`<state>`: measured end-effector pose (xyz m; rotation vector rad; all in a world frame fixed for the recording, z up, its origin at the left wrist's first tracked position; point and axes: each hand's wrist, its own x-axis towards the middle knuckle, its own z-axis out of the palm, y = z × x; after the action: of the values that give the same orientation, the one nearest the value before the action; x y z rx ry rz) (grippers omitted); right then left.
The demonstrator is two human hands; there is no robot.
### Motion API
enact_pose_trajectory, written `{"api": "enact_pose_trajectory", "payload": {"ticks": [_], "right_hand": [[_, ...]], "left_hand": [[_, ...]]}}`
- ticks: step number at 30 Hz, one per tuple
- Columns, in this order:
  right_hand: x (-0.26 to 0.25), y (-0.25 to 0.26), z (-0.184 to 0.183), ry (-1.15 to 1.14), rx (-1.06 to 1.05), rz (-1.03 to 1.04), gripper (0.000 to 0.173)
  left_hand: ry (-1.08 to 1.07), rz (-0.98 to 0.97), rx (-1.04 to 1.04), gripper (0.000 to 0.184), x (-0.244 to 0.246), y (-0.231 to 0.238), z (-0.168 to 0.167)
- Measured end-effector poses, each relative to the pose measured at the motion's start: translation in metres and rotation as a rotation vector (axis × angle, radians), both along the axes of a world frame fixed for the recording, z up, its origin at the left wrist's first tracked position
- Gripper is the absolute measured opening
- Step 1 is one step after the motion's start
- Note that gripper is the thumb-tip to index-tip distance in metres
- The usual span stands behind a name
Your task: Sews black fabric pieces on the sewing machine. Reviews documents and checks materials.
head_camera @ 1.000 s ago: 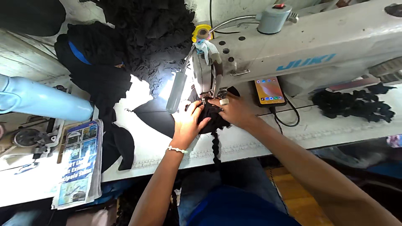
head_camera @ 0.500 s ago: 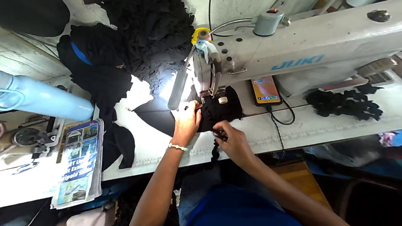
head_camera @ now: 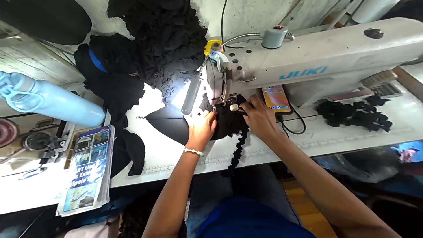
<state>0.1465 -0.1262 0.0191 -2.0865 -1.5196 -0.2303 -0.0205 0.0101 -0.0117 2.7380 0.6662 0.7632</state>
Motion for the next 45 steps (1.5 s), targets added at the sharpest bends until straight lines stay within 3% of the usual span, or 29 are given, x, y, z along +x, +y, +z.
{"api": "enact_pose_trajectory", "payload": {"ticks": [3, 8, 10, 12, 17, 21, 25, 30, 35, 38, 42, 45], "right_hand": [[-0.007, 0.000, 0.013, 0.150, -0.027, 0.021, 0.017], [-0.014, 0.002, 0.024, 0.800, -0.135, 0.190, 0.022], [-0.013, 0.003, 0.022, 0.952, -0.094, 0.172, 0.017], [-0.011, 0.003, 0.023, 0.850, -0.070, 0.134, 0.014], [-0.009, 0.008, 0.004, 0.165, 0.038, 0.084, 0.021], [-0.008, 0.009, -0.005, 0.047, 0.001, 0.050, 0.014], [-0.016, 0.004, 0.008, 0.350, -0.018, 0.073, 0.017], [-0.019, 0.008, 0.021, 0.914, -0.118, 0.105, 0.016], [-0.018, 0.009, 0.022, 1.267, -0.021, 0.111, 0.019], [-0.015, 0.006, 0.017, 1.078, 0.014, 0.065, 0.016], [-0.014, 0.002, 0.009, 0.378, 0.076, 0.049, 0.021], [-0.017, 0.002, -0.002, 0.124, 0.118, 0.049, 0.018]], "left_hand": [[-0.031, 0.030, 0.033, 0.016, 0.006, -0.002, -0.001], [0.017, 0.117, -0.002, 0.029, 0.018, -0.011, 0.005], [0.018, 0.144, 0.030, 0.029, 0.023, -0.012, 0.005], [-0.025, 0.156, 0.060, 0.020, 0.024, -0.011, 0.000], [-0.040, 0.143, -0.008, 0.009, 0.017, -0.006, 0.002], [-0.029, 0.109, -0.043, 0.008, 0.014, -0.003, 0.002], [-0.021, 0.056, -0.025, 0.010, 0.013, -0.002, 0.001], [0.029, 0.135, 0.039, 0.034, 0.023, -0.013, 0.008], [0.032, 0.231, 0.088, 0.025, 0.035, -0.017, 0.005], [-0.008, 0.196, 0.089, 0.015, 0.029, -0.011, 0.001], [0.021, 0.063, -0.091, 0.012, 0.013, 0.002, 0.011], [-0.010, -0.028, -0.121, 0.013, 0.004, 0.014, 0.007]]}}
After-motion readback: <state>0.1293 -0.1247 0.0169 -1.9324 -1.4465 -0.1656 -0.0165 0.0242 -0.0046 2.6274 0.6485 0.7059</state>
